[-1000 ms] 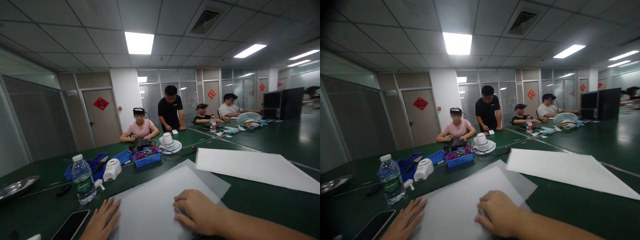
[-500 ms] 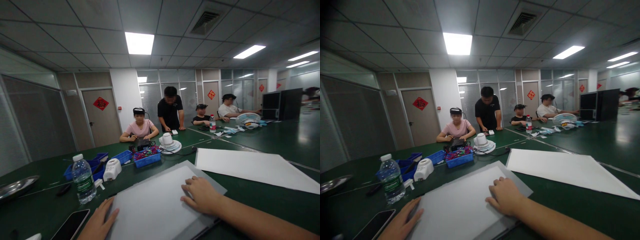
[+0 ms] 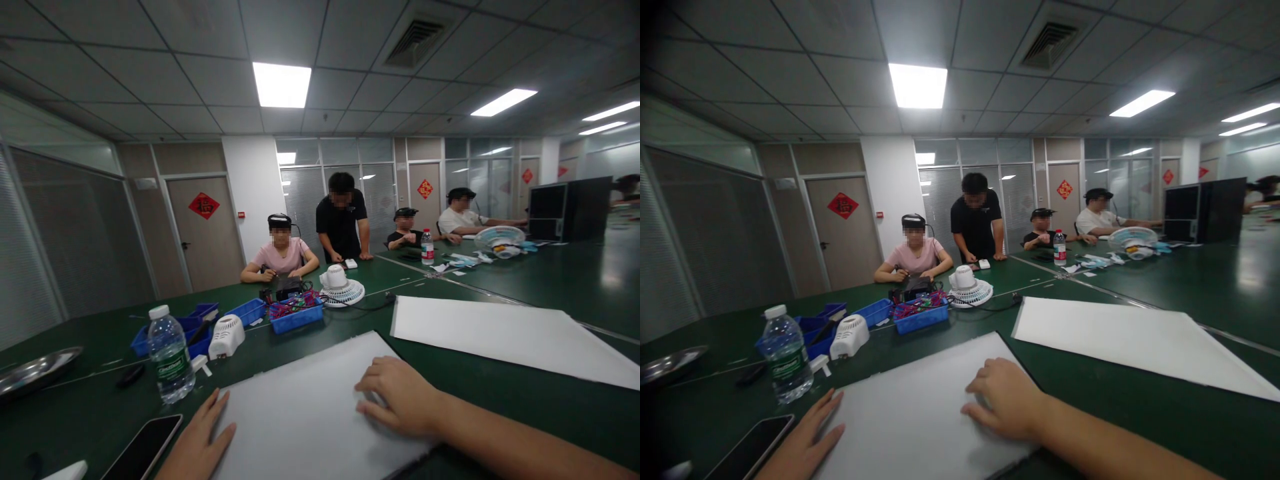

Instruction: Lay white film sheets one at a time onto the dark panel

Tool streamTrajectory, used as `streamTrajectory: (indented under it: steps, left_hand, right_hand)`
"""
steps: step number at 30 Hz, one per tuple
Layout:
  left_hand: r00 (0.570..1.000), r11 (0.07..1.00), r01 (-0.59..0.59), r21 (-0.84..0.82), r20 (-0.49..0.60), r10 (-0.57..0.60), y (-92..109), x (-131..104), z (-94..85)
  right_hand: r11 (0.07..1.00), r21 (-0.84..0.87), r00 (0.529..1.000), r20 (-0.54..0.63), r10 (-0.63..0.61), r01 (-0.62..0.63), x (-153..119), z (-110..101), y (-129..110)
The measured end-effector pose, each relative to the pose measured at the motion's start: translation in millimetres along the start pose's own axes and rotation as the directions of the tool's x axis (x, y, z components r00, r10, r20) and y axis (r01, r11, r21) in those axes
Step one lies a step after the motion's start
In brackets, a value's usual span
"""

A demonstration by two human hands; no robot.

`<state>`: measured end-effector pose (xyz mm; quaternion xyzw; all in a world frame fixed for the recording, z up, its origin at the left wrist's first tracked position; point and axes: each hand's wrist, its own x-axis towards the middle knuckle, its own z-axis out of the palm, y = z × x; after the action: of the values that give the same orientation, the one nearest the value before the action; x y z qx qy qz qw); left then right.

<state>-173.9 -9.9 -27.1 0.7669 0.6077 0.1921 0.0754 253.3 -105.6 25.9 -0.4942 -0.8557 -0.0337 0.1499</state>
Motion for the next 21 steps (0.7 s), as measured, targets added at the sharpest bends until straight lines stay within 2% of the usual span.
streamTrajectory:
  steps: [2,5,8,10,13,16,19,21]
  left_hand:
    - [1.000,1.000,0.007,0.025,0.027,-0.008,6.4,-1.9,-3.8]
    - [0.999,0.998,0.009,0.057,0.050,-0.011,15.1,-3.7,-9.3]
    - [0.997,0.996,0.011,0.093,0.074,-0.018,17.8,-4.3,-12.6]
    - [0.996,0.994,0.019,0.108,0.082,-0.028,15.9,-4.3,-13.0]
    - [0.996,0.993,0.030,0.110,0.083,-0.039,11.9,-4.7,-12.4]
    - [0.996,0.994,0.032,0.105,0.084,-0.041,11.3,-5.7,-13.6]
    - [0.995,0.993,0.039,0.109,0.088,-0.049,13.2,-7.4,-16.7]
    - [0.994,0.993,0.042,0.107,0.095,-0.052,13.8,-8.4,-18.1]
  right_hand:
    - [0.995,-0.022,0.994,-0.054,0.093,-0.094,2.3,-2.3,30.5]
    - [0.951,-0.084,0.951,-0.110,0.289,-0.299,-3.7,-5.7,87.8]
    - [0.885,-0.126,0.893,-0.082,0.442,-0.449,-18.7,-9.3,134.1]
    - [0.856,-0.151,0.868,-0.035,0.495,-0.494,-26.5,-12.5,150.7]
    - [0.829,-0.202,0.846,0.005,0.534,-0.522,-27.9,-18.9,156.8]
    - [0.802,-0.256,0.832,-0.015,0.555,-0.540,-20.6,-26.8,147.2]
    - [0.803,-0.275,0.843,-0.062,0.535,-0.529,-11.8,-35.2,121.7]
    - [0.845,-0.252,0.879,-0.068,0.471,-0.472,-7.2,-39.9,94.5]
